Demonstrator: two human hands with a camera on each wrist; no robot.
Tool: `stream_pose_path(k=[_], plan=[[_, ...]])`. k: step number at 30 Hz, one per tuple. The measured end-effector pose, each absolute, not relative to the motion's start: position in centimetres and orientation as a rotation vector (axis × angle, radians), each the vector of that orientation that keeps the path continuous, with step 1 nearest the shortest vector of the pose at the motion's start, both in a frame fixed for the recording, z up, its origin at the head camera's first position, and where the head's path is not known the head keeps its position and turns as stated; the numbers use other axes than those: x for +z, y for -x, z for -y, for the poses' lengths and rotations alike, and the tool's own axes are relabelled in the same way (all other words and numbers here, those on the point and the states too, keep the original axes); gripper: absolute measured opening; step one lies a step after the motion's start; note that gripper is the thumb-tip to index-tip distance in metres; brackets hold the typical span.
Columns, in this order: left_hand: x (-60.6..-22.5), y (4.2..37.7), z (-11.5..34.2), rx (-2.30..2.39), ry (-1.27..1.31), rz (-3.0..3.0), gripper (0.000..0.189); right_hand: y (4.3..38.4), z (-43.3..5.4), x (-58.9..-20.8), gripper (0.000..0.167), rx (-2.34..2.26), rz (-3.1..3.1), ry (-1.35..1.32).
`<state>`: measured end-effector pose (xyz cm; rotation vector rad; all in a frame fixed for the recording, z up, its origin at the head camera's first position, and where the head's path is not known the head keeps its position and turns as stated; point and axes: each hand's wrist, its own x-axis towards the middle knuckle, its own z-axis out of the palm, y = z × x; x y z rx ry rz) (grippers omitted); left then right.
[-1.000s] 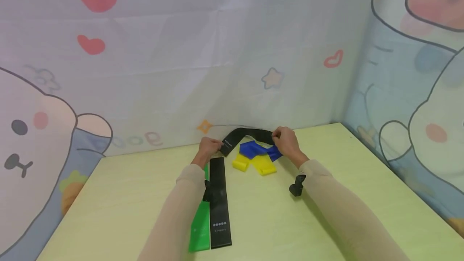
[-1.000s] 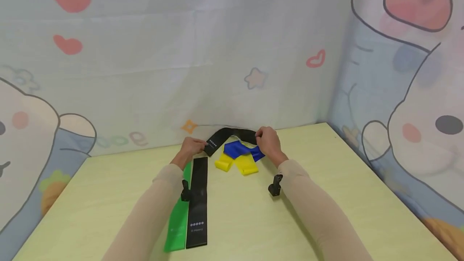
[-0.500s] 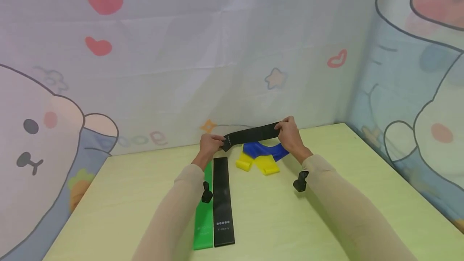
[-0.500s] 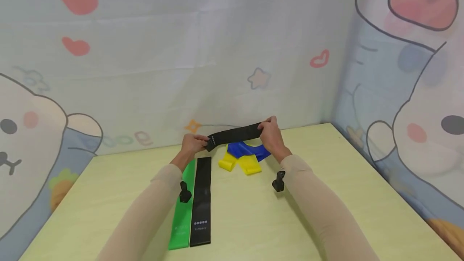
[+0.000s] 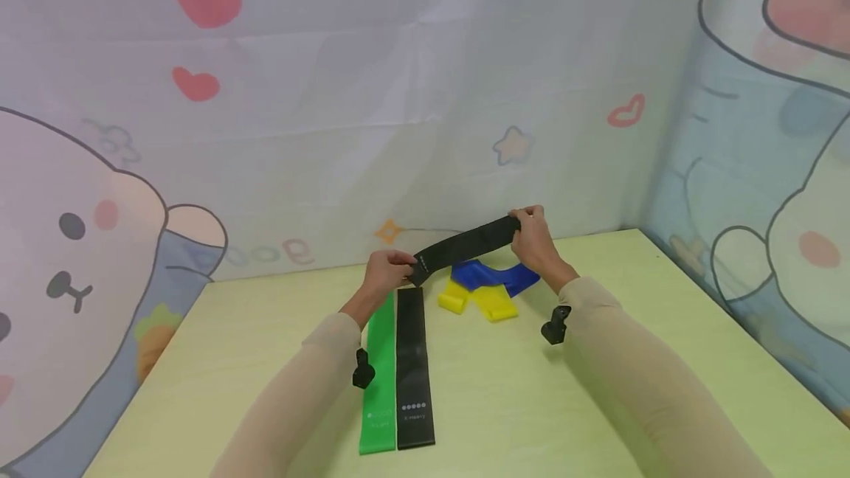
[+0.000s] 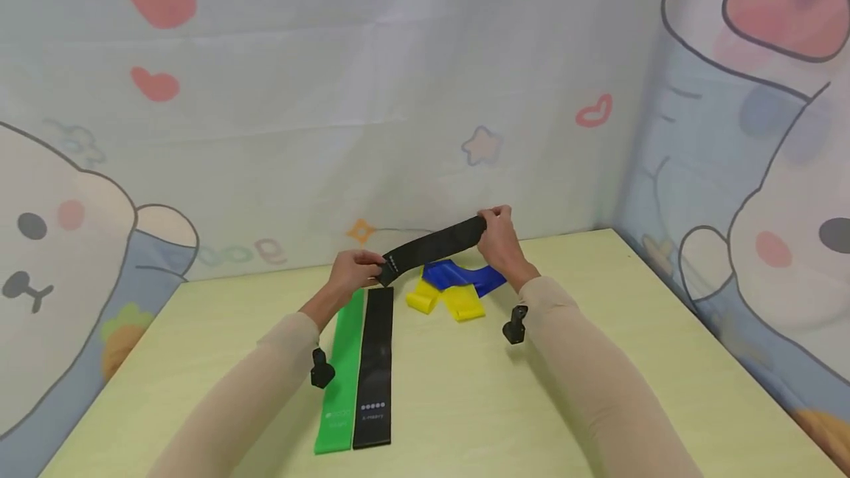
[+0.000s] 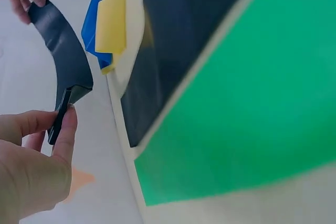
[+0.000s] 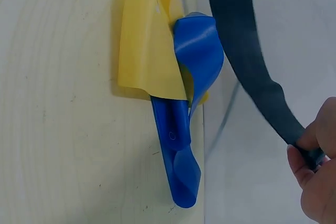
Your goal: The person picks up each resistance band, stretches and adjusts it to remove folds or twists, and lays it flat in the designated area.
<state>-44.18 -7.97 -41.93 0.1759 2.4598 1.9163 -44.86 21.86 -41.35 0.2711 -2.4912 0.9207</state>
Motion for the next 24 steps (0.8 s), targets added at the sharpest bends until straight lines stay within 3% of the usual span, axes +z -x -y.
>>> stream_pose_path(k=[11, 24], plan=[[-42.1, 42.1, 9.4, 1.860, -0.215, -2.478, 0.012, 45.1, -22.2, -40.6, 0.027, 1.052, 2.403, -0.228], [-42.0, 38.9, 9.7, 1.929, -0.238, -2.335, 0.011, 45.3, -20.8, -39.8, 0.043, 1.227, 2.426, -0.288]])
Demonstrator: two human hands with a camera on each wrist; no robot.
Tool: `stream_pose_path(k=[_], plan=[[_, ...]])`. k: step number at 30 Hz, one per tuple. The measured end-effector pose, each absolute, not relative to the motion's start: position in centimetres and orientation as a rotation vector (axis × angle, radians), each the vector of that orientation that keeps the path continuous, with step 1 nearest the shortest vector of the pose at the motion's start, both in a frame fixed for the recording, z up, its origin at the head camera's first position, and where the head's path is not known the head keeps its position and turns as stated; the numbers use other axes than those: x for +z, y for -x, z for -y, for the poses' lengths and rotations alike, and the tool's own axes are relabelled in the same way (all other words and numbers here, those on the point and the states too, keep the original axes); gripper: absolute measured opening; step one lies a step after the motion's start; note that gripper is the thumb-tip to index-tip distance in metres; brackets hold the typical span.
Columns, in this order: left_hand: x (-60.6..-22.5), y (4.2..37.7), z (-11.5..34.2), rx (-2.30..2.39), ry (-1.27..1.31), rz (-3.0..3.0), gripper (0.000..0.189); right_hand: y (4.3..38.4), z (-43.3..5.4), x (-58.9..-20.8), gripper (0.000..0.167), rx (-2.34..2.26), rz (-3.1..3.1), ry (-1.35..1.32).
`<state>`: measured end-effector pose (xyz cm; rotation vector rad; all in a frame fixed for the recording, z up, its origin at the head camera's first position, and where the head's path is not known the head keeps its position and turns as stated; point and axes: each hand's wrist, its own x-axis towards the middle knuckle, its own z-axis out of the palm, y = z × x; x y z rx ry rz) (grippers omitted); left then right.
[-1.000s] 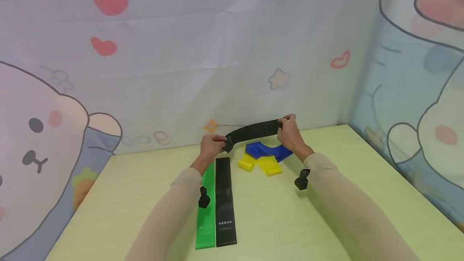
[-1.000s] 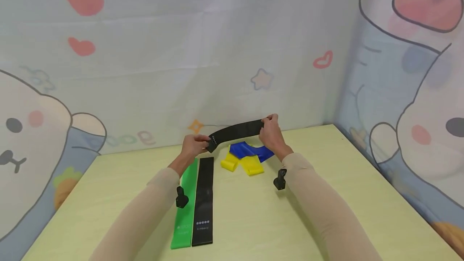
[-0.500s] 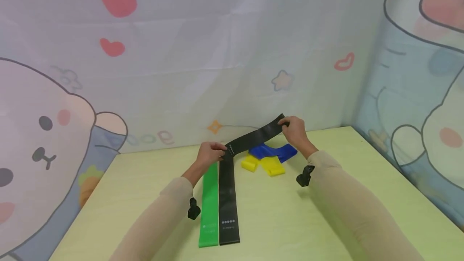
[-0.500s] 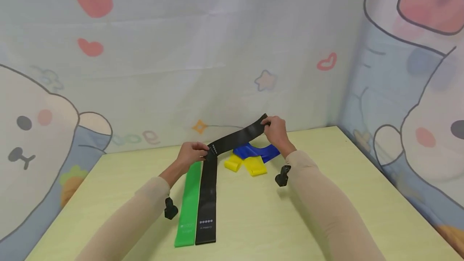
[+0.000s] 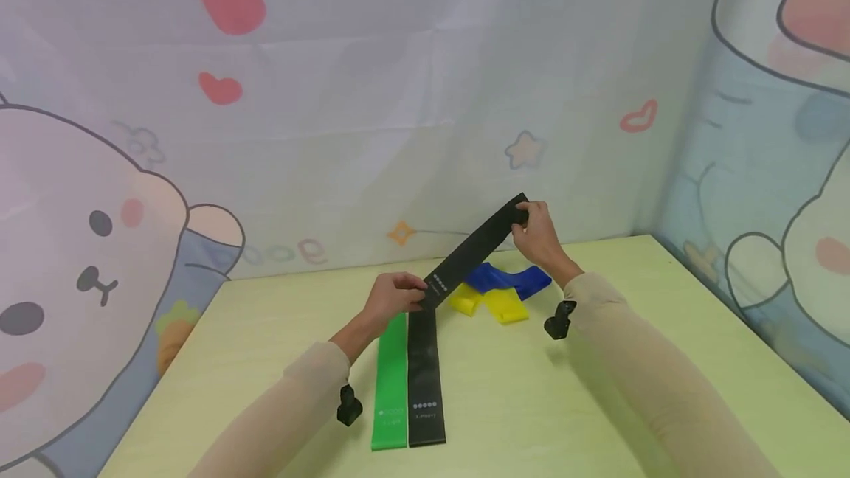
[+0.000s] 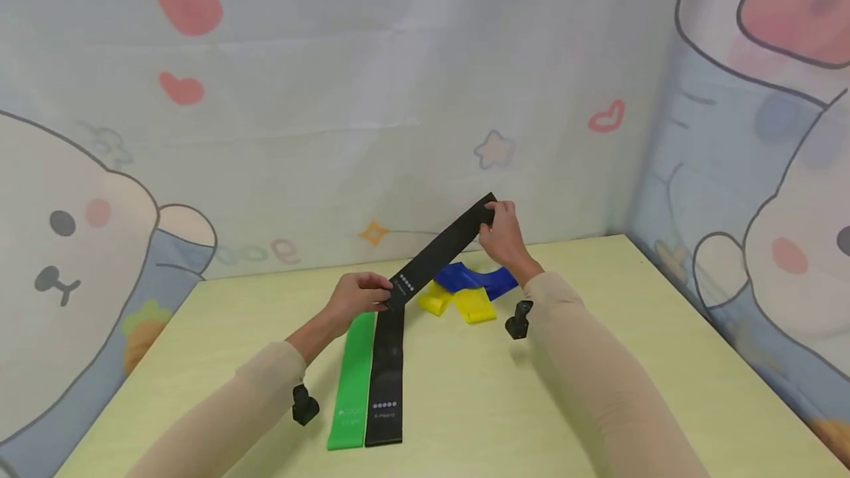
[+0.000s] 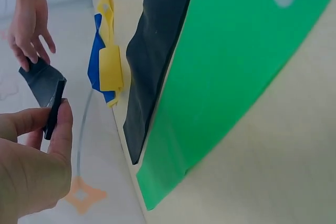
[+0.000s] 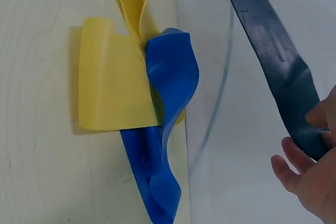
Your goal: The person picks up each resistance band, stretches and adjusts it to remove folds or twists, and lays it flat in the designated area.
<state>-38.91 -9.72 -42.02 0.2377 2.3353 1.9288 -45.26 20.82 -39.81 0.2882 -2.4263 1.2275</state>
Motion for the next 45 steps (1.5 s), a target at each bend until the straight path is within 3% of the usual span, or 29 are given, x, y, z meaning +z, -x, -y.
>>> stream_pose_path(k=[17, 23, 45], plan=[[-42.6, 34.7, 8.4, 1.844, -0.420, -2.191, 0.023, 45.1, -19.6, -39.6, 0.049, 1.250, 2.415, -0.365], [-42.7, 33.9, 8.4, 1.879, -0.392, -2.170, 0.023, 45.2, -18.8, -39.2, 0.038, 1.282, 2.387, -0.380], [-42.2, 31.7, 8.0, 1.941, -0.338, -2.013, 0.028, 45.8, -16.5, -39.4, 0.042, 1.773, 2.299, -0.390]])
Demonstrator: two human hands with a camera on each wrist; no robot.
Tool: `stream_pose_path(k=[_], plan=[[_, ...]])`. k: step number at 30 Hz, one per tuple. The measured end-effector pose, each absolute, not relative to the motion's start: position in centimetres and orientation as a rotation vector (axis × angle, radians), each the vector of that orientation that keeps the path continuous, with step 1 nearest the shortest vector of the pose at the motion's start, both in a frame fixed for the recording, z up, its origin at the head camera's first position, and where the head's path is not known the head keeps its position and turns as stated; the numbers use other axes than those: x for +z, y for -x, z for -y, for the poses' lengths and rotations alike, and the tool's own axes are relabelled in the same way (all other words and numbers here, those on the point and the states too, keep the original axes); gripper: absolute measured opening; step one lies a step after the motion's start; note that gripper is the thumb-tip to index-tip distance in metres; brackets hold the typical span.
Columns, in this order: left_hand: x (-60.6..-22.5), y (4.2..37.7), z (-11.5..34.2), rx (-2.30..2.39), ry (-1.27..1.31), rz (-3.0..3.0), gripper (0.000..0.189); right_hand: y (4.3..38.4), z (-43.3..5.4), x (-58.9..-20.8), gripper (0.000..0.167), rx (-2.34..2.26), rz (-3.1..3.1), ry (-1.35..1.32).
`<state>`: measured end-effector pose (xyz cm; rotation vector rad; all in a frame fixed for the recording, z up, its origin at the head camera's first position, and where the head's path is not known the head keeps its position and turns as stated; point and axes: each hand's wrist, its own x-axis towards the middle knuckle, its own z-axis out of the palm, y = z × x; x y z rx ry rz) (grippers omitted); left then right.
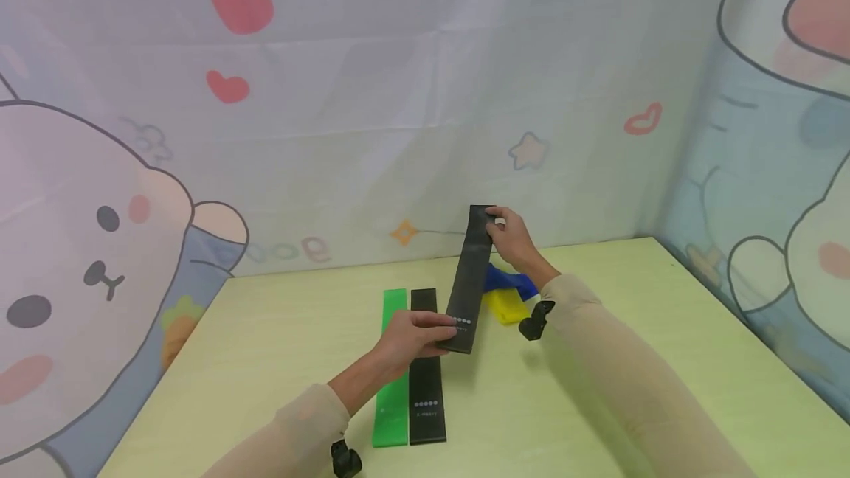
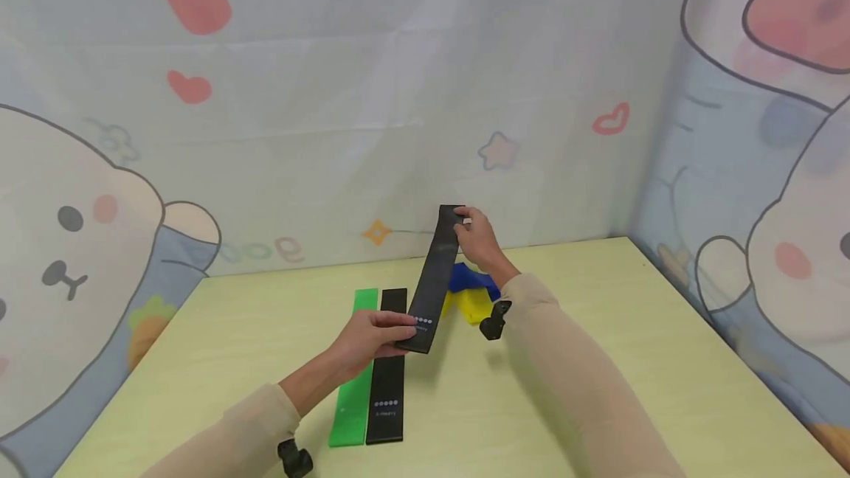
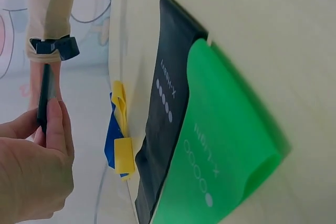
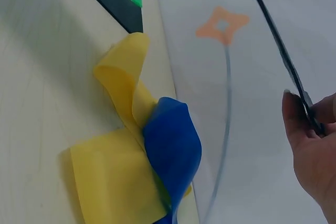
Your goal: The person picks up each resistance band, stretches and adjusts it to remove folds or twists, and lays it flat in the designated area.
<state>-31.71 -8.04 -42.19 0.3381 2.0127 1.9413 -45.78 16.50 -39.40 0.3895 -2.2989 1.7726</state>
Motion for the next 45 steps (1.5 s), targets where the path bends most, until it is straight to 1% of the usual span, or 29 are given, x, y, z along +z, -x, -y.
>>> stream_pose_path(k=[6, 12, 20, 35, 45], plan=[[-42.4, 31.1, 7.9, 1.942, -0.355, -2.016, 0.028, 46.0, -15.4, -39.4, 0.046, 1.821, 2.283, -0.395], [-42.3, 30.6, 7.9, 1.933, -0.354, -2.027, 0.037, 46.1, -14.6, -39.7, 0.048, 1.843, 2.281, -0.442], [-42.6, 29.9, 7.7, 1.915, -0.282, -2.036, 0.043, 45.8, -14.3, -41.4, 0.048, 1.871, 2.346, -0.480], [-43.4, 29.3, 8.4, 1.817, -0.236, -2.076, 0.040, 45.7, -12.3, -43.5, 0.052, 1.841, 2.519, -0.503], [-44.4, 28.9, 8.1, 1.807, -0.193, -2.060, 0.039, 45.9, -11.1, -45.1, 0.058, 1.815, 2.539, -0.435]])
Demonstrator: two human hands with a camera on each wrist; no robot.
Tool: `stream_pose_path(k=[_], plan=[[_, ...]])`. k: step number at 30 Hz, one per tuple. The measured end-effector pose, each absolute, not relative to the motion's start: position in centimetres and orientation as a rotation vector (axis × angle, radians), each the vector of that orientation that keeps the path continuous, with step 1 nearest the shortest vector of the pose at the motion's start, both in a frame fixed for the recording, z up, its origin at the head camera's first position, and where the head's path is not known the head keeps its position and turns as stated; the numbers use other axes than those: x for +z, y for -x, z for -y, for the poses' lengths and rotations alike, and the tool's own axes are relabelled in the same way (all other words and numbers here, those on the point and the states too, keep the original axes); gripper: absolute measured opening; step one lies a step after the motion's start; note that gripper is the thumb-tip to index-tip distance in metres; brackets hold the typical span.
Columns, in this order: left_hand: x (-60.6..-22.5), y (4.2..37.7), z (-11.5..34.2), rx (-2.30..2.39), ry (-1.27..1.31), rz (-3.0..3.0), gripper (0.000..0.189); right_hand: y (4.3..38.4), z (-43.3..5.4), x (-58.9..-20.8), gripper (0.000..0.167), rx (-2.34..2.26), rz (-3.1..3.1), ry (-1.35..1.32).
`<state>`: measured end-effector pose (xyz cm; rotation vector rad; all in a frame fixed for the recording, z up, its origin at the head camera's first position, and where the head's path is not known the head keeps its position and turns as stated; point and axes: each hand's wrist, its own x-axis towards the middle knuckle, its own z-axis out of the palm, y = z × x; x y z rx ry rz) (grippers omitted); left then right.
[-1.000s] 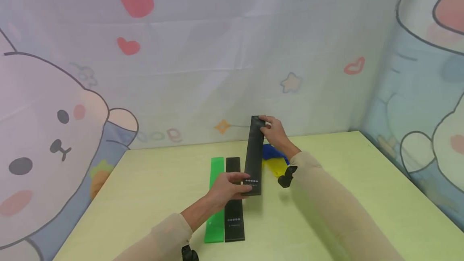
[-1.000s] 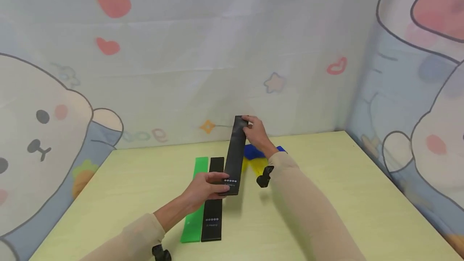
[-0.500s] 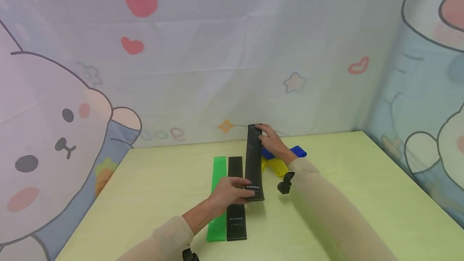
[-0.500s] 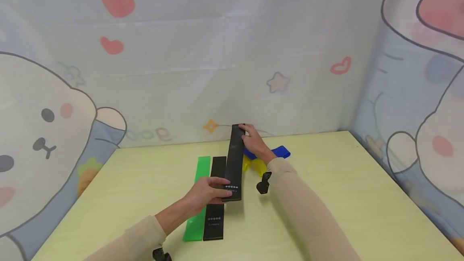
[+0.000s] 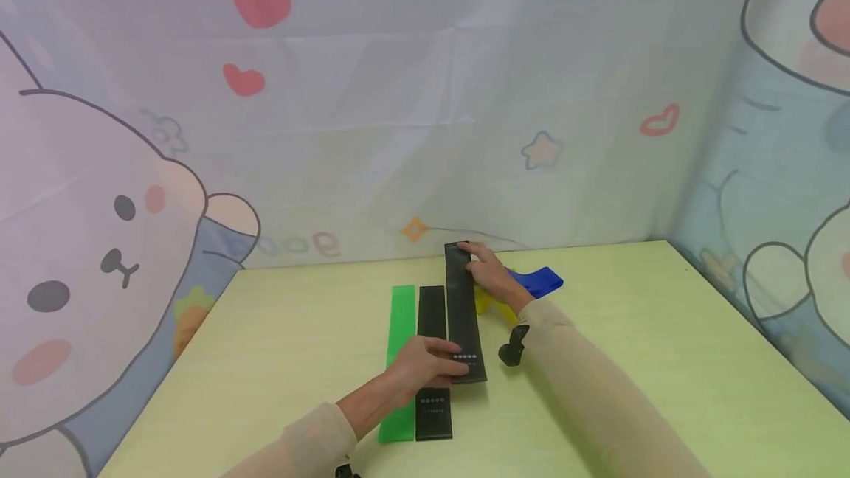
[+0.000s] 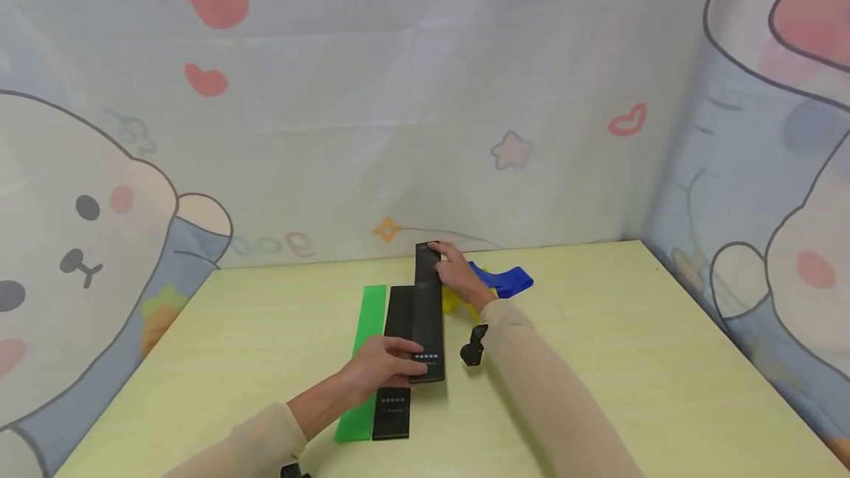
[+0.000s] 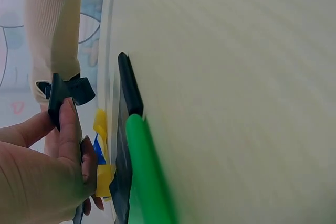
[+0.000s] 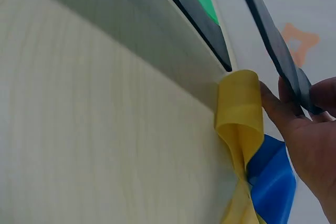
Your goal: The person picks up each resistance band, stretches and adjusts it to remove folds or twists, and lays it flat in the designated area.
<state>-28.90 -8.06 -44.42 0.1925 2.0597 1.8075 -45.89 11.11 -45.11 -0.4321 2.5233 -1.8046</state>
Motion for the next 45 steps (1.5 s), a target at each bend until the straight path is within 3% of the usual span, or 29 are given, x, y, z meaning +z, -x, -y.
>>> stream_pose_path(k=[21, 45], plan=[[-45.2, 27.9, 8.1, 1.738, -0.171, -2.035, 0.037, 45.6, -11.3, -47.3, 0.055, -1.289, -2.774, 0.719], [-44.7, 27.3, 8.7, 1.585, -0.140, -1.961, 0.027, 44.9, -12.4, -46.4, 0.036, -1.092, -2.796, 0.730]])
